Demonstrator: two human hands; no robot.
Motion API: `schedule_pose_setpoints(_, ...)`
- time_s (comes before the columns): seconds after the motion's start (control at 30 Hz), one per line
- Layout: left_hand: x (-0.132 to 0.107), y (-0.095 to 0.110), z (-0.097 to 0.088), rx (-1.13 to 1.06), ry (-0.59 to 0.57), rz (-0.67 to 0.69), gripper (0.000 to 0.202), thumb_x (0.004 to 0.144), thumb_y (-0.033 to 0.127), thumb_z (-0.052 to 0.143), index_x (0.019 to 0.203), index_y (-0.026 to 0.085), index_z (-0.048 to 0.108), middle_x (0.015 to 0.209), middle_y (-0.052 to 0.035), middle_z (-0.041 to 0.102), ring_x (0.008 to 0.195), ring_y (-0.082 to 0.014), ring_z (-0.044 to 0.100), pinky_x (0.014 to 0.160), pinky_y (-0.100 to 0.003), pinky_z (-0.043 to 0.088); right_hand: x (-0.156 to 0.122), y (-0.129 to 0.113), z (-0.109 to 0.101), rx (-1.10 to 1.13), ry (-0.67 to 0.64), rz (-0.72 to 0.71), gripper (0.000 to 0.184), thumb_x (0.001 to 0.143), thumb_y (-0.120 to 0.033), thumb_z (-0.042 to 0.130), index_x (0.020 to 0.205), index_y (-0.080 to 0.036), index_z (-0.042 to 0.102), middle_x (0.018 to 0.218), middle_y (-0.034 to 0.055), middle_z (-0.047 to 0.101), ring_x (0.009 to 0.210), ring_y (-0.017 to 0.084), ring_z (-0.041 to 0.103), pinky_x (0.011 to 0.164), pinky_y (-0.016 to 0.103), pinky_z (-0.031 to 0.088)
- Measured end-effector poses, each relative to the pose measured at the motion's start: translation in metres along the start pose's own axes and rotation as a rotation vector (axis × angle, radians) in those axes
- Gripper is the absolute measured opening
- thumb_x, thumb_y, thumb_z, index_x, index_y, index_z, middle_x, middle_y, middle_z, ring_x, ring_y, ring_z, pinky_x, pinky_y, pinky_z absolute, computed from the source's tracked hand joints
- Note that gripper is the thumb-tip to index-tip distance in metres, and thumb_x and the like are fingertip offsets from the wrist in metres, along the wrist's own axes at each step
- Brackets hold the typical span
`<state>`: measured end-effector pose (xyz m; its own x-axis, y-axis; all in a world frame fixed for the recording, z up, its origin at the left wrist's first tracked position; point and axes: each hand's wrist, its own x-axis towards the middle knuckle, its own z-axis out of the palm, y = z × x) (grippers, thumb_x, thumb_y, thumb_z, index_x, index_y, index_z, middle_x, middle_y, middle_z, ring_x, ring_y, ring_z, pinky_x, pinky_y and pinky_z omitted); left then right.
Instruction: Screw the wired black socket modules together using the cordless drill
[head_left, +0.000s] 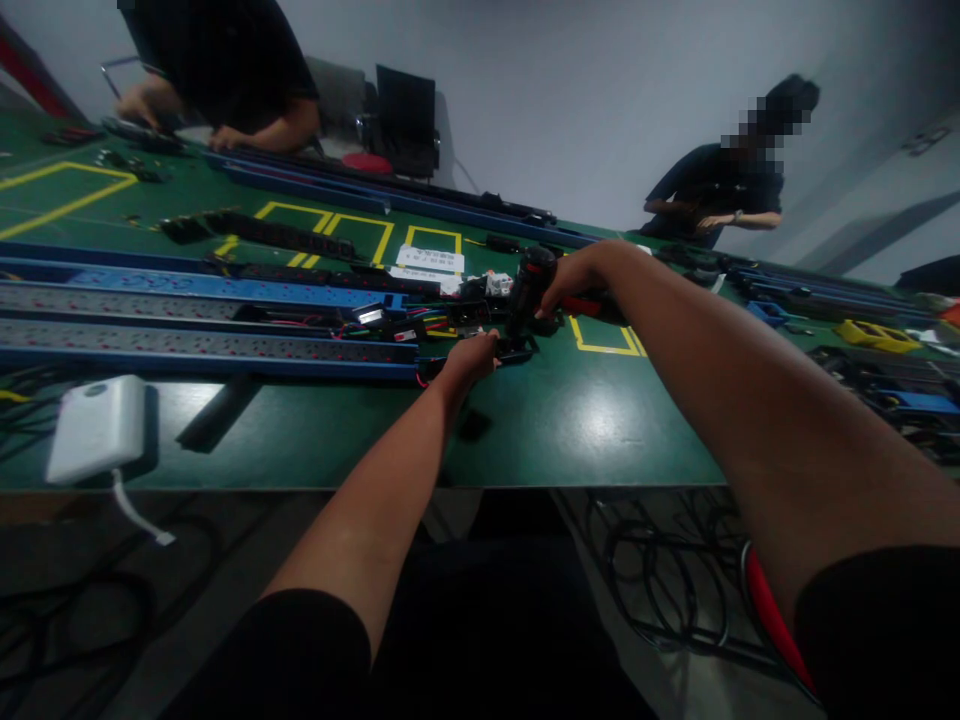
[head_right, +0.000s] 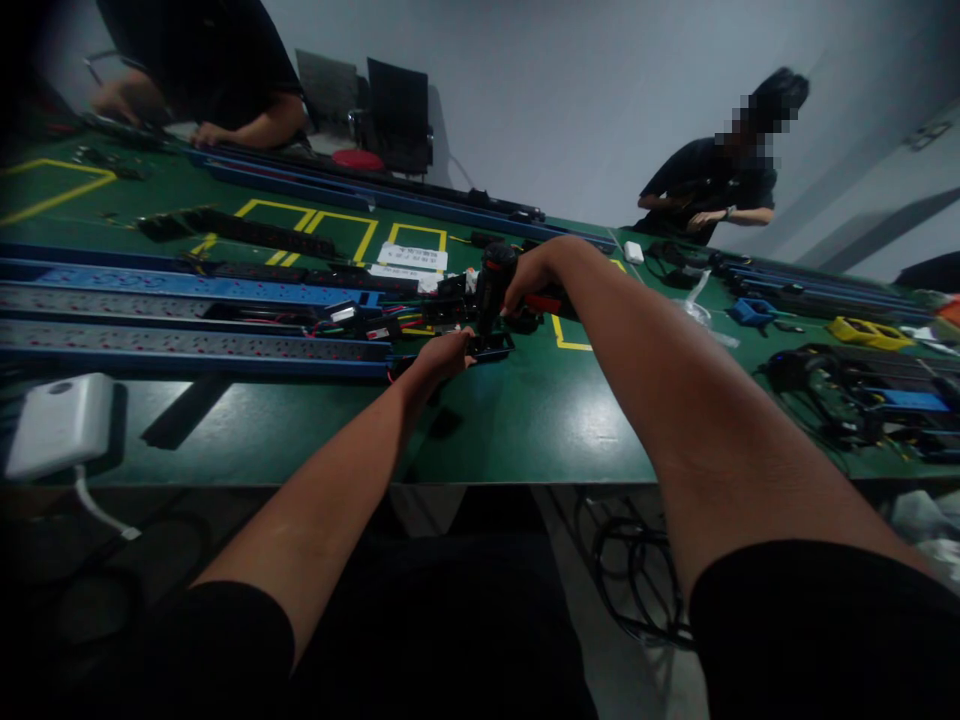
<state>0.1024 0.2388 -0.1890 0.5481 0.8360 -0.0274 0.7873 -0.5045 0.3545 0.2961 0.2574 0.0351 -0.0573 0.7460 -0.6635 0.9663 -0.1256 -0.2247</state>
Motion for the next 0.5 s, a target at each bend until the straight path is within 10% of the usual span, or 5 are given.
schedule_pose_setpoints(0.5,-0.001,0.002,-0.004,-0.021,-0.001,0.015,0.056,0.094,0.036,0.071,0.144,0.021,0.052,0.132,-0.0172,0.072,0.118,-0.0332,0.07,0.096,-0.039,0.051,0.0,-0.004,0.001,-0.006,-0.043,0.035,0.041,0.092,-0.035,0.081,0.123,-0.011,0.072,0.1,0.0068,0.074,0.085,0.015,0.066,0.075,0.029,0.051)
